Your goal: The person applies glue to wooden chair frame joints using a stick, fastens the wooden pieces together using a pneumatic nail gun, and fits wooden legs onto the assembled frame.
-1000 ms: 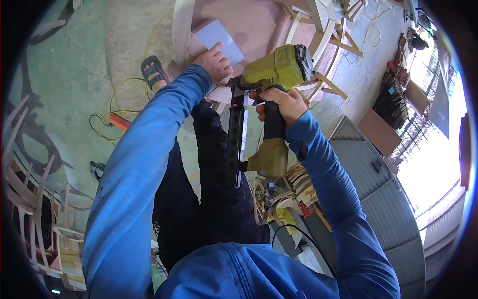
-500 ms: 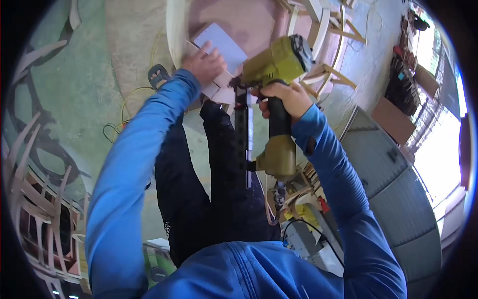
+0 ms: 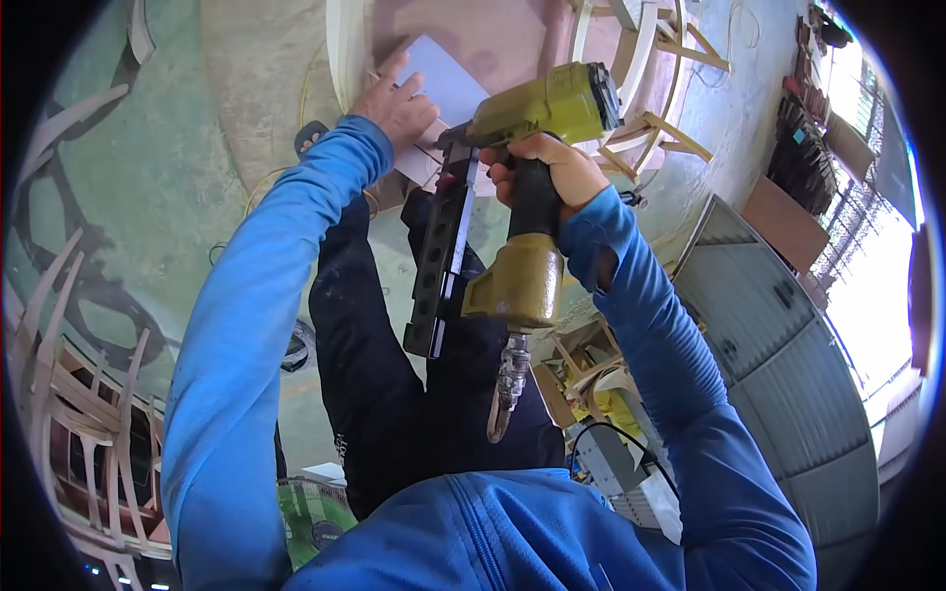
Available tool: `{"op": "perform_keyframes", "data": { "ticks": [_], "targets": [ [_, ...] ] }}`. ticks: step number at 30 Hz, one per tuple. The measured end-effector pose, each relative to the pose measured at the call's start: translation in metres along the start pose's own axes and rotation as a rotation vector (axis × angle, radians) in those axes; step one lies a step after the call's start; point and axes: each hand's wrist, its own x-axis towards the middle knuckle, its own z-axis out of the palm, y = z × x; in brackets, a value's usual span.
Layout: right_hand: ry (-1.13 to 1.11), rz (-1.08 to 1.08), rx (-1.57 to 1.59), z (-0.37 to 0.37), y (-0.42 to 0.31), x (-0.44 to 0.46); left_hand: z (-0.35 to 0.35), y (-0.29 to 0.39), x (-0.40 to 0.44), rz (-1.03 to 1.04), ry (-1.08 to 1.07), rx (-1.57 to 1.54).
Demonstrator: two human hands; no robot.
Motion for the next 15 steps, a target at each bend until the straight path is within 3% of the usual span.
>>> {"op": "perform_keyframes", "data": {
  "ticks": [15],
  "targets": [
    [-0.052, -0.006, -0.012, -0.001, -0.003, 0.009, 0.009, -0.008, -0.003, 0.0, 0.087, -0.082]
  ]
}}
